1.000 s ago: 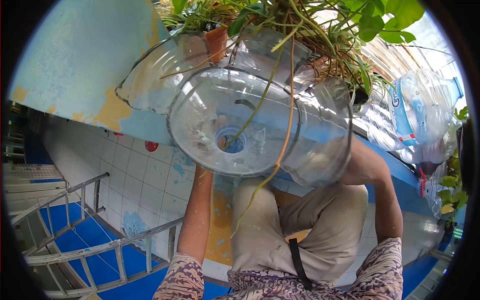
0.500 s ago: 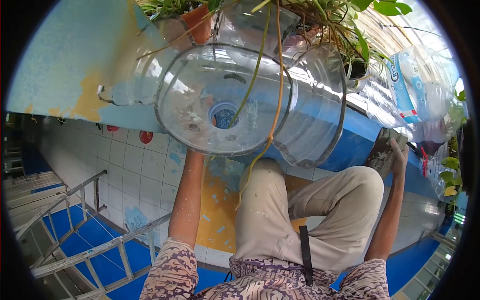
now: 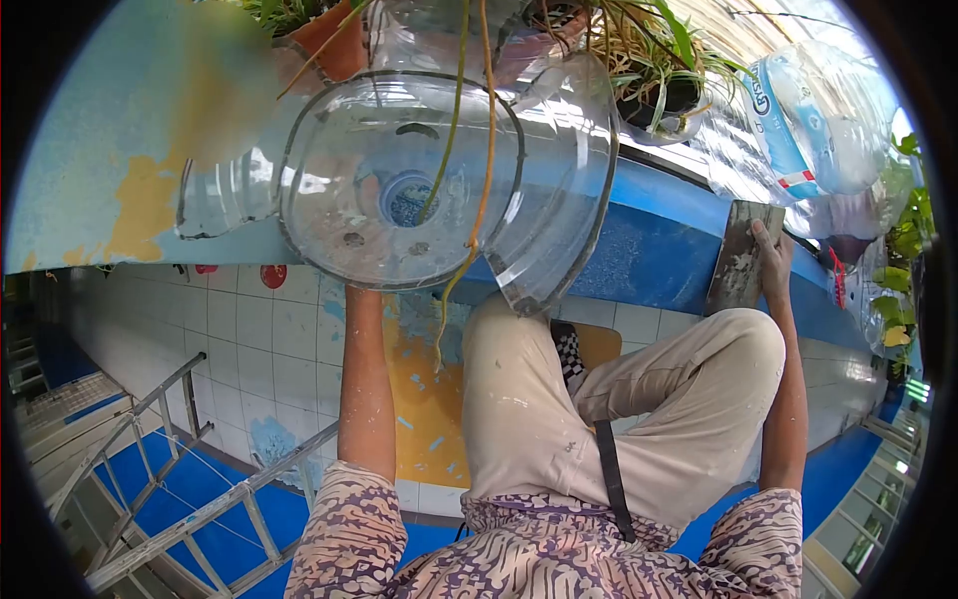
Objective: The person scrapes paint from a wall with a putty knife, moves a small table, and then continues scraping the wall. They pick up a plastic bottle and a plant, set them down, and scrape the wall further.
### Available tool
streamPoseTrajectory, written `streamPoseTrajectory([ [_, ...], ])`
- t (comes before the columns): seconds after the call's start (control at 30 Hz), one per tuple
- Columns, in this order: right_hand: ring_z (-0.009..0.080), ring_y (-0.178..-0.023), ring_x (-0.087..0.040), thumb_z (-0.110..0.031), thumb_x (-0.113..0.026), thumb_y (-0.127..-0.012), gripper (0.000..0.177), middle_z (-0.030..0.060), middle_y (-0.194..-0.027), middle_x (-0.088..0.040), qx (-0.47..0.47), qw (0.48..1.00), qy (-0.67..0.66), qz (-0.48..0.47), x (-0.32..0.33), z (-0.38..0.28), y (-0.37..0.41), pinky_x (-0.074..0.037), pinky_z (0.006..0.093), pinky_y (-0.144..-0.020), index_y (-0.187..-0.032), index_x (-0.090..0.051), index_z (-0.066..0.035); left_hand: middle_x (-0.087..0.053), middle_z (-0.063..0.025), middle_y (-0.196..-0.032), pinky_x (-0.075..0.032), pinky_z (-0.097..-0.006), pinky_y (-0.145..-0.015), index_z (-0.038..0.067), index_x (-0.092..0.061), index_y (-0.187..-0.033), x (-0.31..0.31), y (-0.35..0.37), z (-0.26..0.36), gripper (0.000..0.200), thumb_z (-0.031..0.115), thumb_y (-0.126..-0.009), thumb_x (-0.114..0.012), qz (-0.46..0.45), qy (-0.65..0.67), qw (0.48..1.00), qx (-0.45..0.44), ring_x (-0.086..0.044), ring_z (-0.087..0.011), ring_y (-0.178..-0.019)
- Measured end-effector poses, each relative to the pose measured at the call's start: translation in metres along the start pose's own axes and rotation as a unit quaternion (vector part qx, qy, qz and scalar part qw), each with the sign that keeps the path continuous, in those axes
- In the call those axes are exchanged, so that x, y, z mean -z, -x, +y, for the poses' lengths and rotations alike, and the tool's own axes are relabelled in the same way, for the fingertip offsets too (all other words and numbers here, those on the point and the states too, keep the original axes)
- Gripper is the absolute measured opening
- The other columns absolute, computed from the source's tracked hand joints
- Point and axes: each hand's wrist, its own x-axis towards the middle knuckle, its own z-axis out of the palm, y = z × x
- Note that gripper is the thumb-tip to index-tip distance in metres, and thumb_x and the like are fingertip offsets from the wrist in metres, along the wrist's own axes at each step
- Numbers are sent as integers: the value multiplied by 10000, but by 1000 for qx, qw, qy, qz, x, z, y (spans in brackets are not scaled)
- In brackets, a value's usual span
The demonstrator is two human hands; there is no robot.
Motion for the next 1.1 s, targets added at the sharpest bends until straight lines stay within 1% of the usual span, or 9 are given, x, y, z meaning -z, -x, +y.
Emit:
streamPoseTrajectory([
  [0.07,94,-782,-600,-405,-741,-967,398,18,-901,-693,-13,1000,-15,-8,-1,-4,1,-481,286,-712,-996,-728,-8,-625,-203,-1340,-520,-472,-925,20,-583,-1371,12,14,0,511,282,-943,-680,-8,-7,1000,-5,-642,-411,-1097],
  [0.23,125,-795,-590,-532,-732,-935,535,42,-869,-670,-20,999,45,-13,1,-5,-2,-478,309,-742,-950,-712,3,-621,-203,-1353,-516,-478,-931,22,-580,-1379,13,22,5,510,284,-950,-671,-25,-16,999,-22,-645,-409,-1092],
  [0.6,116,-801,-588,-508,-707,-971,520,39,-870,-665,-27,999,23,-8,-1,-5,0,-472,299,-737,-975,-707,12,-611,-201,-1381,-507,-491,-943,28,-572,-1395,9,-6,12,509,289,-965,-652,-5,-83,996,-38,-652,-406,-1080],
  [0.67,118,-806,-587,-511,-698,-978,527,42,-871,-665,-20,1000,22,-9,-2,-3,-1,-471,300,-740,-977,-707,16,-609,-201,-1387,-505,-493,-945,29,-570,-1398,16,10,18,509,290,-968,-648,6,-103,994,-39,-653,-405,-1078],
  [0.8,134,-806,-569,-517,-661,-1000,555,66,-867,-661,15,998,49,28,-1,8,-2,-468,320,-746,-967,-691,36,-605,-201,-1397,-502,-498,-949,31,-567,-1404,9,1,24,509,292,-973,-641,33,-135,990,-35,-656,-404,-1074],
  [0.87,152,-800,-558,-536,-647,-1001,577,81,-853,-655,43,993,98,42,3,14,-4,-465,343,-744,-963,-683,38,-604,-201,-1402,-500,-500,-951,32,-566,-1407,3,-7,28,509,293,-976,-638,46,-151,987,-35,-657,-403,-1072],
  [0.9,175,-791,-554,-543,-628,-1007,592,99,-840,-652,55,993,97,47,0,12,-2,-459,361,-740,-947,-671,44,-603,-201,-1405,-500,-501,-952,33,-565,-1409,0,-16,28,509,293,-977,-636,55,-159,985,-35,-658,-403,-1071],
  [0.93,175,-791,-554,-543,-628,-1007,592,99,-840,-652,64,993,95,40,1,16,-3,-459,361,-740,-947,-671,44,-602,-200,-1407,-499,-502,-954,33,-565,-1410,1,-25,28,509,294,-979,-634,66,-168,983,-32,-658,-403,-1070],
  [1.1,202,-742,-554,-511,-605,-1028,585,125,-792,-651,106,981,139,87,-2,21,1,-457,389,-710,-914,-661,60,-597,-200,-1420,-495,-508,-959,36,-561,-1418,5,-47,30,509,296,-985,-625,104,-213,971,-35,-662,-401,-1064],
])
